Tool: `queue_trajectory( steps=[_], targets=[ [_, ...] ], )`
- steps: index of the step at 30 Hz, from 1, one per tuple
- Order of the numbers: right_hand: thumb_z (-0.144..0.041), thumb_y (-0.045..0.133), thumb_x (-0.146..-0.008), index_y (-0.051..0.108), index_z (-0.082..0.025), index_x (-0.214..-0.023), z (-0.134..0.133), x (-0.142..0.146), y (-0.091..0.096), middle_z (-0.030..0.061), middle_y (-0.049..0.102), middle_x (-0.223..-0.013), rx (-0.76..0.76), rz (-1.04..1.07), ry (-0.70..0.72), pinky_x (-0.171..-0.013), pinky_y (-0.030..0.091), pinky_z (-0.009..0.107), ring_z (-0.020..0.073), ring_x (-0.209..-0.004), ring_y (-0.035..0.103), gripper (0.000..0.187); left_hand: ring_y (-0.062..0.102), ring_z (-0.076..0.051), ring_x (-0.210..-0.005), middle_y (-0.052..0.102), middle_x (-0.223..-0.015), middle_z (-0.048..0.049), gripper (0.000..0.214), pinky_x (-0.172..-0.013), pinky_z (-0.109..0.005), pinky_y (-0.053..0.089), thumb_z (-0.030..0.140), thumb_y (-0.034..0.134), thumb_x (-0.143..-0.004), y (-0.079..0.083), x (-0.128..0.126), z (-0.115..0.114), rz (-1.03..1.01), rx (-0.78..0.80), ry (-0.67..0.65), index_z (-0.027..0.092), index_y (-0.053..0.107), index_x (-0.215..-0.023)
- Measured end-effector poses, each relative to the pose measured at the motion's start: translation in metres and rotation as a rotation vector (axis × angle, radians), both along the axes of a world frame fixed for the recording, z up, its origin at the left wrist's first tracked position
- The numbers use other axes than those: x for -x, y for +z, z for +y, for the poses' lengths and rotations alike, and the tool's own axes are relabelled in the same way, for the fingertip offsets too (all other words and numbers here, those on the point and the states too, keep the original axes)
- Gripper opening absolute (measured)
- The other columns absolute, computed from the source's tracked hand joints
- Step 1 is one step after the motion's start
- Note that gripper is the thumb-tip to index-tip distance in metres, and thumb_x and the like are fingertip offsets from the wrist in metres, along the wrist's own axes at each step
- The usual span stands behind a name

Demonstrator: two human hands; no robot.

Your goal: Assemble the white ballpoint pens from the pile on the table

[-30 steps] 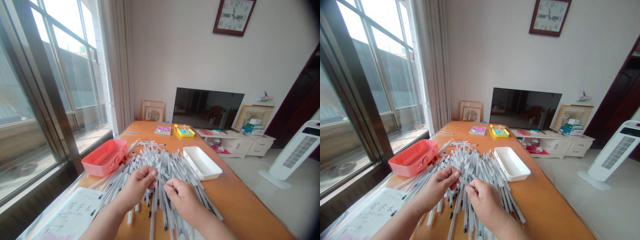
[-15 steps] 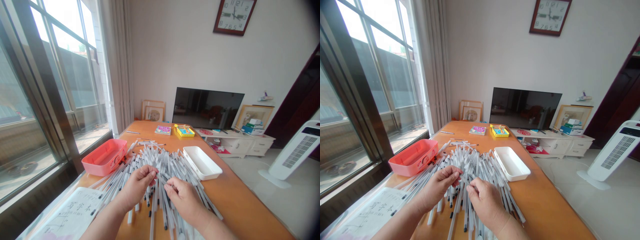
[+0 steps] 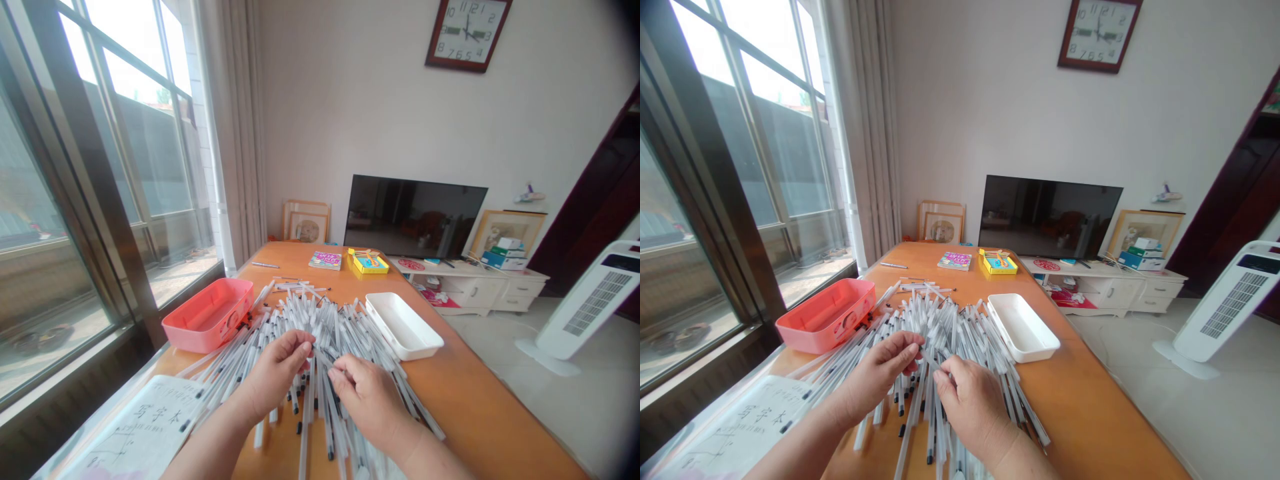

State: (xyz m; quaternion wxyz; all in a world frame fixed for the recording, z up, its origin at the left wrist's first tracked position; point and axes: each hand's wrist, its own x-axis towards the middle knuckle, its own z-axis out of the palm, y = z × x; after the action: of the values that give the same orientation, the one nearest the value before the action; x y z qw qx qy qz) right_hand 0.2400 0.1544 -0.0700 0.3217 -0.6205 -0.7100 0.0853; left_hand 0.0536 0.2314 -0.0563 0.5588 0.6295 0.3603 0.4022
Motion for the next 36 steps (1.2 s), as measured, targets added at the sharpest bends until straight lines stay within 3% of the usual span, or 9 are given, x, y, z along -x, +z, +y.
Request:
queue_trajectory(
  steps=[3, 10, 14, 17, 20, 25, 28, 32, 36],
  targets=[
    [-0.034, 0.05, -0.096, 0.063, -0.024, -0.085, -0.001, 0.0, 0.001, 0.0006, 0.068, -0.075, -0.009, -0.01, -0.003, -0.065, 0.033, 0.026, 0.017, -0.073, 0.062, 0.02, 0.054, -0.014, -0.065, 0.059, -0.071, 0.0002, 0.031, -0.063, -0.024, 0.043, 0.049, 0.064, -0.084, 0.001, 0.002, 0.001, 0.007, -0.02, -0.003, 0.019, 0.062, -0.083],
    [-0.036, 0.053, -0.094, 0.065, -0.025, -0.089, 0.001, -0.001, -0.002, 0.0013, 0.068, -0.079, -0.011, -0.078, -0.064, -0.066, 0.033, 0.027, 0.0179, -0.074, 0.061, 0.017, 0.045, -0.011, -0.05, 0.053, -0.058, 0.0037, 0.037, -0.05, -0.023, 0.032, 0.053, 0.06, -0.084, -0.005, 0.001, 0.005, 0.175, -0.099, 0.163, 0.02, 0.053, -0.069],
    [-0.034, 0.053, -0.094, 0.065, -0.024, -0.092, 0.003, -0.004, -0.004, 0.0016, 0.069, -0.081, -0.014, -0.083, -0.097, -0.067, 0.036, 0.027, 0.0187, -0.076, 0.063, 0.016, 0.047, -0.012, -0.05, 0.057, -0.061, 0.0032, 0.028, -0.049, -0.023, 0.033, 0.046, 0.062, -0.081, -0.01, -0.001, 0.005, 0.203, -0.055, 0.149, 0.019, 0.065, -0.087],
    [-0.029, 0.055, -0.092, 0.066, -0.025, -0.095, 0.003, -0.005, -0.003, 0.0013, 0.071, -0.087, -0.046, -0.077, -0.113, -0.073, 0.039, 0.028, 0.0204, -0.085, 0.064, 0.012, 0.046, -0.011, -0.048, 0.058, -0.062, 0.0037, 0.032, -0.047, -0.023, 0.033, 0.039, 0.059, -0.08, -0.012, -0.004, 0.005, 0.178, 0.017, 0.193, 0.018, 0.064, -0.103],
    [-0.022, 0.055, -0.09, 0.067, -0.027, -0.106, 0.002, -0.005, -0.001, 0.0019, 0.072, -0.099, -0.091, -0.06, -0.106, -0.084, 0.042, 0.03, 0.0223, -0.097, 0.063, 0.021, 0.045, -0.01, -0.047, 0.057, -0.063, 0.0041, 0.031, -0.046, -0.022, 0.033, 0.036, 0.06, -0.079, -0.011, -0.007, 0.003, 0.126, 0.075, 0.202, 0.017, 0.061, -0.104],
    [-0.021, 0.055, -0.088, 0.07, -0.03, -0.114, 0.001, -0.002, 0.003, 0.0038, 0.071, -0.101, -0.094, 0.032, -0.047, -0.088, 0.044, 0.033, 0.0235, -0.099, 0.062, 0.031, 0.052, -0.011, -0.057, 0.059, -0.075, 0.0004, 0.037, -0.053, -0.023, 0.041, 0.046, 0.065, -0.081, -0.007, -0.011, -0.004, -0.006, 0.199, 0.082, 0.016, 0.06, -0.103],
    [-0.025, 0.058, -0.086, 0.07, -0.029, -0.114, 0.001, -0.002, 0.005, 0.0032, 0.07, -0.097, -0.014, 0.231, -0.002, -0.082, 0.046, 0.033, 0.0218, -0.09, 0.063, 0.031, 0.055, -0.011, -0.065, 0.06, -0.077, -0.0001, 0.033, -0.06, -0.023, 0.044, 0.044, 0.071, -0.08, -0.006, -0.01, -0.006, -0.078, 0.231, 0.038, 0.017, 0.061, -0.096],
    [-0.031, 0.06, -0.086, 0.067, -0.022, -0.11, 0.003, -0.008, 0.011, 0.0003, 0.065, -0.077, 0.199, 0.776, 0.026, -0.06, 0.043, 0.026, 0.0147, -0.065, 0.055, 0.026, 0.055, -0.01, -0.065, 0.062, -0.08, -0.0015, 0.03, -0.062, -0.022, 0.044, 0.045, 0.069, -0.081, -0.005, -0.006, -0.005, -0.172, 0.293, 0.038, 0.018, 0.058, -0.086],
    [-0.038, 0.066, -0.085, 0.063, -0.018, -0.102, 0.007, -0.014, 0.015, 0.0032, 0.066, -0.081, 0.167, 1.202, -0.012, -0.057, 0.039, 0.023, 0.0129, -0.065, 0.052, 0.027, 0.05, -0.009, -0.057, 0.057, -0.07, 0.0015, 0.031, -0.052, -0.02, 0.037, 0.047, 0.068, -0.081, -0.004, -0.005, -0.004, -0.093, 0.26, 0.085, 0.018, 0.059, -0.084]
  ],
)
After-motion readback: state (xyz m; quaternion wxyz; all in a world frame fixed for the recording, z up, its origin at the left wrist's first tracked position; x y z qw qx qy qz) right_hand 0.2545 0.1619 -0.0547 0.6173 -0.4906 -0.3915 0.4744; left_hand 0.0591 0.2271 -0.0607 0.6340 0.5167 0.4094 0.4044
